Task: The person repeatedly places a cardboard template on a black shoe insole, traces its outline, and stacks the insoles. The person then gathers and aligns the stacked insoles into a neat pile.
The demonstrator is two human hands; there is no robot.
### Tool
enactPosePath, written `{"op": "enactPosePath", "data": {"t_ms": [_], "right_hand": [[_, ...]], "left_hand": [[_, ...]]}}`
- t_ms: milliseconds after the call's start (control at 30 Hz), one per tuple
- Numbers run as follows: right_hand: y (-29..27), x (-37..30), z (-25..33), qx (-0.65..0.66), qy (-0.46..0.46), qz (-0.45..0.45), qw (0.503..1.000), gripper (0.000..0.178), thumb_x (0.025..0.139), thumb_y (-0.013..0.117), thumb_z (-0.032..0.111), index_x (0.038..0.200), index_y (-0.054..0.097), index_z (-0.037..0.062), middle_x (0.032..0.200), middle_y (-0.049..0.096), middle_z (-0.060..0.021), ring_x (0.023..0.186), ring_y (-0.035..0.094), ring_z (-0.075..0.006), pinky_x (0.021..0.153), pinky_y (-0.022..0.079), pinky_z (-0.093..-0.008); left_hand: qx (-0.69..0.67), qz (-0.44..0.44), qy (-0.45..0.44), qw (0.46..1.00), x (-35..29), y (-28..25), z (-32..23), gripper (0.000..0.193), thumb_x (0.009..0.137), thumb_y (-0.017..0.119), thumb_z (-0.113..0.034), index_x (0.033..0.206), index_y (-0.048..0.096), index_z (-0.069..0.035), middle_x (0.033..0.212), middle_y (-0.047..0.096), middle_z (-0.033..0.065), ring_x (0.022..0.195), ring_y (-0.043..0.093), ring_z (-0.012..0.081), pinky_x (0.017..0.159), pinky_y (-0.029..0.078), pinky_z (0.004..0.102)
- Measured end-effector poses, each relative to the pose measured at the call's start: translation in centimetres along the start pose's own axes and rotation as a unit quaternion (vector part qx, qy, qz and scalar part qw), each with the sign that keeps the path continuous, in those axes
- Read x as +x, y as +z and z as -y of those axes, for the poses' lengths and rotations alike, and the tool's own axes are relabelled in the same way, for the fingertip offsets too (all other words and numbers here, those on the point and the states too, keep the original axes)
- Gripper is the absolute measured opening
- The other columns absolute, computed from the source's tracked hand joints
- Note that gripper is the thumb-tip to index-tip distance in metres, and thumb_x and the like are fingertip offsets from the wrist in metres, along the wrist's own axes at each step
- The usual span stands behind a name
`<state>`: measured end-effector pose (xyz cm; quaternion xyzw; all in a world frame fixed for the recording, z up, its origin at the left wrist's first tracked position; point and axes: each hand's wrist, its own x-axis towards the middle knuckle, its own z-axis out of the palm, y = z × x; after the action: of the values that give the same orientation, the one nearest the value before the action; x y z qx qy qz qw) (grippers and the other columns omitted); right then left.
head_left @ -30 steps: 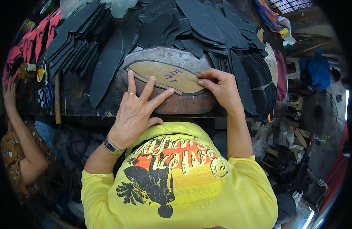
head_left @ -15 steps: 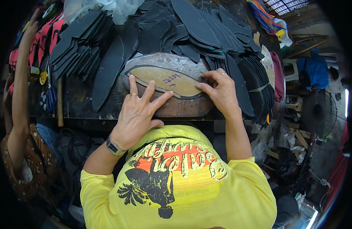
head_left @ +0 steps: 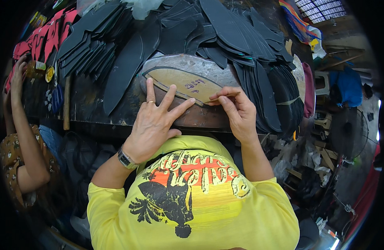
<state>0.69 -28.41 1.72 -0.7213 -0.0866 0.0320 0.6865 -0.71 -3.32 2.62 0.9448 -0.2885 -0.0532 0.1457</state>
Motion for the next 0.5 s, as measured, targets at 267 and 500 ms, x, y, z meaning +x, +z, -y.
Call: {"op": "enactPosePath", "data": {"t_ms": [267,500], "right_hand": [[-0.39,-0.76,-0.99,-0.088,-0.022,0.008,0.996,0.014,0.102,0.060,-0.004,0.117,0.060,-0.0032,0.112,0.071,-0.0129,0.101,0.071,-0.0188,0.092,0.057,-0.0299],[-0.10,-0.13,-0.30,-0.226,-0.060,0.038,0.971,0.007,0.101,0.063,-0.002,0.108,0.065,-0.0023,0.100,0.074,-0.0108,0.091,0.073,-0.0159,0.082,0.057,-0.0274]], "left_hand": [[-0.007,0.006,-0.003,1.000,0.07,0.48,0.17,0.099,0.072,0.091,-0.032,0.158,0.042,-0.039,0.161,0.034,0.0160,0.149,0.016,0.0638,0.100,0.051,0.0543],[-0.021,0.006,-0.011,1.000,-0.07,0.47,0.03,0.099,0.072,0.092,-0.031,0.158,0.043,-0.038,0.161,0.034,0.0164,0.149,0.017,0.0634,0.102,0.050,0.0558]]}}
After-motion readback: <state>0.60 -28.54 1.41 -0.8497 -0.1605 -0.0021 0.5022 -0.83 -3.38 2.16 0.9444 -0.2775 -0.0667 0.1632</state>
